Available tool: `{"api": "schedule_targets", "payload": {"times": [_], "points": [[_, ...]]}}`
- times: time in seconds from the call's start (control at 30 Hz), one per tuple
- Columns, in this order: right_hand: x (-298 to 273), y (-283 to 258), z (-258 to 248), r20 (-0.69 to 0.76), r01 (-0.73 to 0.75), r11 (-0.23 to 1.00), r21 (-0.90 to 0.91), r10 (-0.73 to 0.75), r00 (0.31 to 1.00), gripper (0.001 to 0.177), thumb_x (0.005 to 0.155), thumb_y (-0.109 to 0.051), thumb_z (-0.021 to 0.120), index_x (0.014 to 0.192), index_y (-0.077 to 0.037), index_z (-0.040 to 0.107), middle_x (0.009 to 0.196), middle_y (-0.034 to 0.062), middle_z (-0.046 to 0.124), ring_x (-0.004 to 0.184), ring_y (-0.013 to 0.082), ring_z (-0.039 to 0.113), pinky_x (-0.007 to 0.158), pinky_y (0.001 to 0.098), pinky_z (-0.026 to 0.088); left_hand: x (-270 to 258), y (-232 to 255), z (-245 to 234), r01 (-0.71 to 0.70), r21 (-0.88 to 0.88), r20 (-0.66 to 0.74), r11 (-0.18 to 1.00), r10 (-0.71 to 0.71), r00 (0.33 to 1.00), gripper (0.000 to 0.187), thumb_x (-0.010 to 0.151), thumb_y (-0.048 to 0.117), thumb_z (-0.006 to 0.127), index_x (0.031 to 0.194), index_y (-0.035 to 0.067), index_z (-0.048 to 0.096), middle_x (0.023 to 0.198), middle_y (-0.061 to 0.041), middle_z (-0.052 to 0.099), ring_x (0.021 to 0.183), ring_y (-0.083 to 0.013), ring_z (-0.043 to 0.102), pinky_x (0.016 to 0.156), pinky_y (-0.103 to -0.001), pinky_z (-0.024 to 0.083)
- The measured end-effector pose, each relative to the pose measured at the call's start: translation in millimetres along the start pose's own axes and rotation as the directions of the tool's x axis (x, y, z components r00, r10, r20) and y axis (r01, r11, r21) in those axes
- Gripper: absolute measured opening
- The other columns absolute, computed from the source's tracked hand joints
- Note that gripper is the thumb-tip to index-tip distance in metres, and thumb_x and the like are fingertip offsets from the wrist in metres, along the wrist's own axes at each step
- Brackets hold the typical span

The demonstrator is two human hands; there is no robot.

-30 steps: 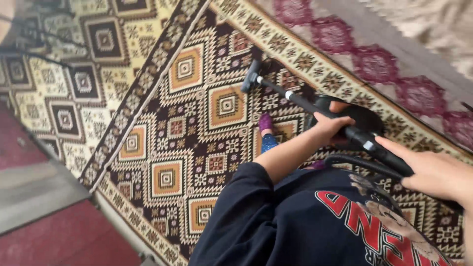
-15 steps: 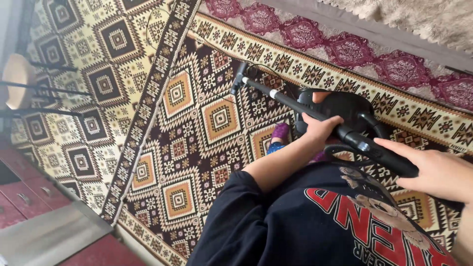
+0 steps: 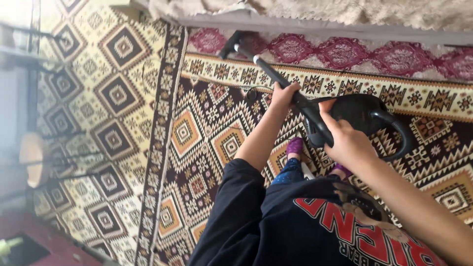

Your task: Vacuum the floors and rugs in various rooms of a home.

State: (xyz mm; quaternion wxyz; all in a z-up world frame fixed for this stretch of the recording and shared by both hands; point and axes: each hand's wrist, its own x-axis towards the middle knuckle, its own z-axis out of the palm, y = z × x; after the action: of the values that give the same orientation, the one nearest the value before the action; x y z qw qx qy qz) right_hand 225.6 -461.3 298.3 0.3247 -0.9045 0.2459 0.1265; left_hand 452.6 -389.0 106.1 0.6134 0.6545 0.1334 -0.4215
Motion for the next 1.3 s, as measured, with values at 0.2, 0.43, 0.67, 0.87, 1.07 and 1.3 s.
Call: {"api": "schedule_targets", "payload": {"times": [0.2, 0.43, 0.67, 0.87, 1.07, 1.3], "points": [[-71, 4, -45, 0.057, -0.176, 0.95, -0.258, 0.197, 0.979, 0.098, 0.077, -0.023, 0.077, 0.161, -0.031, 0.028, 0.105, 0.0202, 0.069, 0.071, 0.0354, 0.074, 0.063, 0.0447, 0.062, -52, -39, 52, 0.038, 0.066, 0.277, 0.997, -0.055, 0.959, 0.058, 0.071, 0.025, 0.083, 0.113, 0.01, 0.046, 0.085, -0.011, 0.066, 0.06, -0.0224, 0.067, 0.043, -0.034, 0.054], [-141, -16, -89, 0.165, -0.446, 0.737, -0.507, 0.591, 0.789, 0.097, 0.089, -0.031, 0.07, 0.172, -0.031, 0.019, 0.098, 0.008, 0.07, 0.061, 0.0181, 0.076, 0.053, 0.0308, 0.062, -132, -9, 128, 0.051, 0.332, 0.432, 0.942, -0.199, 0.879, 0.064, 0.073, 0.026, 0.087, 0.114, 0.001, 0.044, 0.096, -0.014, 0.063, 0.071, -0.0256, 0.073, 0.056, -0.039, 0.066], [-175, 2, -62, 0.023, -0.605, 0.748, -0.274, 0.634, 0.773, 0.1, 0.077, -0.027, 0.074, 0.167, -0.032, 0.03, 0.102, 0.0061, 0.071, 0.068, 0.02, 0.072, 0.059, 0.0332, 0.061, -73, -67, 104, 0.027, 0.513, 0.646, 0.858, -0.406, 0.647, 0.083, 0.08, 0.037, 0.078, 0.15, 0.014, 0.038, 0.091, -0.019, 0.07, 0.069, -0.027, 0.071, 0.06, -0.04, 0.061], [-171, -21, -92, 0.063, -0.607, 0.79, -0.087, 0.613, 0.788, 0.088, 0.078, -0.044, 0.073, 0.158, -0.038, 0.038, 0.109, 0.0073, 0.072, 0.071, 0.0268, 0.074, 0.068, 0.0399, 0.061, -108, -21, 92, -0.985, 0.119, 0.964, 0.122, 0.223, 0.144, 0.069, 0.061, 0.014, 0.084, 0.127, 0.014, 0.063, 0.104, -0.015, 0.068, 0.096, -0.0356, 0.068, 0.079, -0.045, 0.055], [-221, 138, -53, -0.205, -0.199, 0.782, 0.591, 0.384, 0.9, 0.081, 0.07, -0.049, 0.087, 0.139, -0.021, 0.057, 0.095, 0.0033, 0.078, 0.075, 0.0143, 0.075, 0.069, 0.0303, 0.058, -101, -18, 165, -0.965, -0.044, 0.942, 0.259, 0.334, 0.047, 0.04, 0.063, -0.005, 0.069, 0.099, 0.011, 0.066, 0.099, -0.011, 0.07, 0.099, -0.0339, 0.068, 0.09, -0.041, 0.054], [-213, 255, 53, -0.687, 0.704, 0.191, 0.684, 0.493, 0.534, 0.053, 0.066, 0.012, 0.082, 0.116, -0.002, 0.071, 0.122, 0.0108, 0.073, 0.119, 0.0236, 0.071, 0.106, 0.04, 0.059, -173, 12, 262, -0.954, -0.019, 0.878, 0.299, 0.462, 0.127, 0.039, 0.068, -0.009, 0.064, 0.103, 0.009, 0.067, 0.096, -0.01, 0.072, 0.097, -0.0287, 0.073, 0.088, -0.034, 0.055]]}}
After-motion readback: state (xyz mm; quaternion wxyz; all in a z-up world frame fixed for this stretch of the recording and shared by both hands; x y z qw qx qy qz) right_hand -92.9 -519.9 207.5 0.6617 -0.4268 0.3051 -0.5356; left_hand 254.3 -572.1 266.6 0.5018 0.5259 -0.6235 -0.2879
